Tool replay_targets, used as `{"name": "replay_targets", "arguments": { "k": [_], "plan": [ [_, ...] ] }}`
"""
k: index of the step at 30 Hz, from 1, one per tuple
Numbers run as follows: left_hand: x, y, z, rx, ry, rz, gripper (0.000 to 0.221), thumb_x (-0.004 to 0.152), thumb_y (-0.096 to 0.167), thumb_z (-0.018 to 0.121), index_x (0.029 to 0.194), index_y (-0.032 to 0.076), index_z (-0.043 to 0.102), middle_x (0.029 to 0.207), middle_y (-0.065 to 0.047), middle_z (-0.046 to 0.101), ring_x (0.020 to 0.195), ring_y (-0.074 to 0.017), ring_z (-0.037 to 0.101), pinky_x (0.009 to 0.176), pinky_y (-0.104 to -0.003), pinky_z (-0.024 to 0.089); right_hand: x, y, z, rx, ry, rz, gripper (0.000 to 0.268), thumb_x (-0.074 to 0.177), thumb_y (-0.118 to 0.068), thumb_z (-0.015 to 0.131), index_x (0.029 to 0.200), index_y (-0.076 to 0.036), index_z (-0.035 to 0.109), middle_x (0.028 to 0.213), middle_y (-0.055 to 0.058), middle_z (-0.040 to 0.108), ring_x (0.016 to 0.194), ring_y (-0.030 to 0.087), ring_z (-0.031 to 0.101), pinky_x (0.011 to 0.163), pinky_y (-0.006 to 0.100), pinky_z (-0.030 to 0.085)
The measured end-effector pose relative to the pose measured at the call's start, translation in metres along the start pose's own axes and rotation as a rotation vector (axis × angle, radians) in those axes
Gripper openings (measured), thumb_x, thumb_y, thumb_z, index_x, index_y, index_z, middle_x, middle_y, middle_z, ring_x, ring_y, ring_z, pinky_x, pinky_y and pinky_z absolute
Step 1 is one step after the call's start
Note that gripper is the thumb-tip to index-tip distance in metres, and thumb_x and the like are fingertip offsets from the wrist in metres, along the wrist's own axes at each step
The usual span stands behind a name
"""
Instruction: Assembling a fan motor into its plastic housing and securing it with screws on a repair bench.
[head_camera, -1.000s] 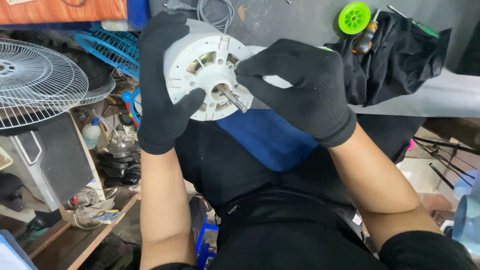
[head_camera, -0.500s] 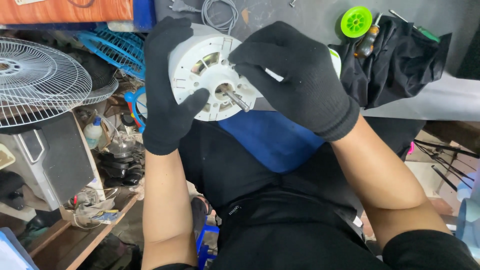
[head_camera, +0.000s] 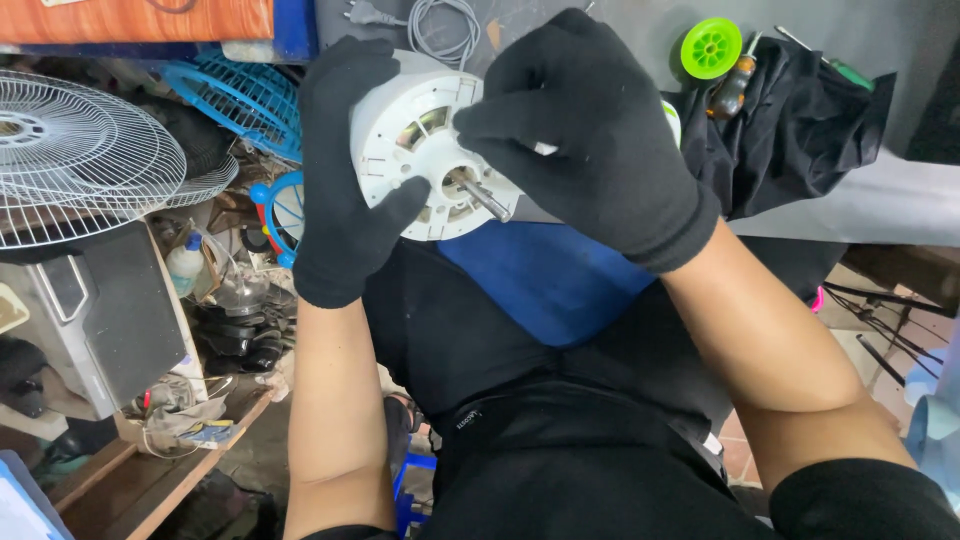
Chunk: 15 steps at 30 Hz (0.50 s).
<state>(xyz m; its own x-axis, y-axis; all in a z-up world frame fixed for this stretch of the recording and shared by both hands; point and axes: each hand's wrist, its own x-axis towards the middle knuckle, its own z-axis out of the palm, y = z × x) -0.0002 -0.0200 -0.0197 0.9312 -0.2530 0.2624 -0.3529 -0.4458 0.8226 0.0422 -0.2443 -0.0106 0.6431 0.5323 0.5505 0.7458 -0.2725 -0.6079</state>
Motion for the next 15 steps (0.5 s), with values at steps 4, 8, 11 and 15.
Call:
{"name": "replay_targets", "arguments": {
  "k": [4, 8, 11, 15],
  "plan": [
    [0.000, 0.001, 0.001, 0.017, 0.007, -0.012, 0.057, 0.096, 0.051, 0.053, 0.134, 0.009, 0.044, 0.139, -0.013, 0.044, 0.137, -0.0319, 0.039, 0.120, -0.050, 0.033, 0.001, 0.010, -0.004, 0.137, -0.027, 0.121, 0.011, 0.098, -0.003, 0.086, 0.099, -0.001, 0.075, 0.098, 0.017, 0.063, 0.094, 0.033, 0.062, 0.080, 0.042, 0.048],
    [-0.001, 0.003, 0.000, 0.000, 0.006, -0.016, 0.057, 0.096, 0.050, 0.054, 0.135, 0.010, 0.044, 0.139, -0.012, 0.045, 0.139, -0.0313, 0.038, 0.123, -0.050, 0.031, 0.008, 0.003, -0.003, 0.242, -0.034, 0.165, 0.012, 0.097, 0.004, 0.084, 0.099, -0.002, 0.074, 0.099, 0.014, 0.061, 0.094, 0.029, 0.062, 0.084, 0.039, 0.048],
    [-0.001, 0.002, 0.000, 0.011, 0.008, -0.004, 0.057, 0.097, 0.051, 0.053, 0.135, 0.010, 0.044, 0.139, -0.012, 0.045, 0.138, -0.0317, 0.039, 0.123, -0.051, 0.032, 0.007, 0.007, 0.002, 0.178, -0.019, 0.164, 0.012, 0.096, 0.001, 0.083, 0.093, -0.003, 0.072, 0.097, 0.012, 0.061, 0.092, 0.028, 0.062, 0.084, 0.039, 0.049],
    [-0.001, 0.004, 0.000, 0.005, 0.005, 0.003, 0.054, 0.098, 0.049, 0.053, 0.135, 0.010, 0.044, 0.138, -0.012, 0.045, 0.137, -0.0321, 0.040, 0.122, -0.051, 0.033, -0.003, 0.022, 0.012, 0.216, -0.126, 0.427, 0.035, 0.088, -0.015, 0.086, 0.108, -0.011, 0.057, 0.107, 0.001, 0.058, 0.084, 0.018, 0.050, 0.075, 0.032, 0.043]
  ]
}}
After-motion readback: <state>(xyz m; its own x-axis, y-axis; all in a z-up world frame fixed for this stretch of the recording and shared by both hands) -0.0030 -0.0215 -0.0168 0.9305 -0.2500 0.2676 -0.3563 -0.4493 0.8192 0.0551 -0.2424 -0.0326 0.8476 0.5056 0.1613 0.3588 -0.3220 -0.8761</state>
